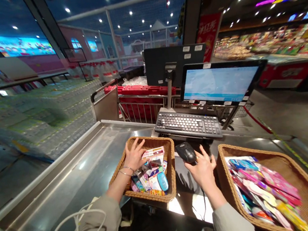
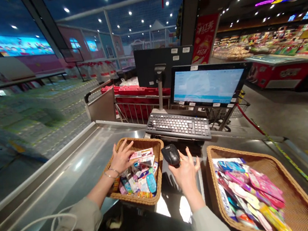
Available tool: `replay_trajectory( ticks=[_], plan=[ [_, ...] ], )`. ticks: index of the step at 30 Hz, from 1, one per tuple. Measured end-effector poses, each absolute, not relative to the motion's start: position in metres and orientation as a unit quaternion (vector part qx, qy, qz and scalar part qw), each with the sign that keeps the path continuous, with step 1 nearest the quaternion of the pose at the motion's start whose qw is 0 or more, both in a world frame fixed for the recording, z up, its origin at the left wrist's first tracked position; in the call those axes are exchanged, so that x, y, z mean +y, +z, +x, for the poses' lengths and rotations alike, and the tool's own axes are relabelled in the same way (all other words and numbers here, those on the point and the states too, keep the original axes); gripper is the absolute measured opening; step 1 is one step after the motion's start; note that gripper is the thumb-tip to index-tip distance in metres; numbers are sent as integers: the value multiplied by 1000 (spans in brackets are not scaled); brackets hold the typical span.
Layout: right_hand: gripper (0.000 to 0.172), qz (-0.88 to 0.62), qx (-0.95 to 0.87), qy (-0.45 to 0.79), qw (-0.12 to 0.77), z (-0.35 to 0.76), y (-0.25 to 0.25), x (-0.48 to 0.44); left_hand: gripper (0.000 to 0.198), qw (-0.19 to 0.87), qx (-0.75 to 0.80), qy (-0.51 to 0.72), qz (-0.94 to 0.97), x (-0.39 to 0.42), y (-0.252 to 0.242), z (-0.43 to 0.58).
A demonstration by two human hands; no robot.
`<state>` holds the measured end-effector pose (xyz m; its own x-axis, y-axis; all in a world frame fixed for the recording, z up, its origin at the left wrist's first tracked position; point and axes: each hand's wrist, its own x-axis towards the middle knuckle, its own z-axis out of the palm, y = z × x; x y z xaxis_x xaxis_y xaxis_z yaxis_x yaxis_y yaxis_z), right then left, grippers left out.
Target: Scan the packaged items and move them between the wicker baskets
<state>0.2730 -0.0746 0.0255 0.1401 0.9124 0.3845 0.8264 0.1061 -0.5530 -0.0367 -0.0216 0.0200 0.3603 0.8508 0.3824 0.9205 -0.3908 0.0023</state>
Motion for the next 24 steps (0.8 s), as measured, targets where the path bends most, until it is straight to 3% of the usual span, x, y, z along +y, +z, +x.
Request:
replay_trajectory(
  ticks=[9, 24],
  plan=[
    [23, -645, -679, 45, 349, 263, 31, -77, 25, 116, -542, -230, -800, -18, 33, 21],
    [15, -631, -694, 27, 345, 258, 43, -80, 28, 133, -516, -243, -811, -10, 37, 35]
  ],
)
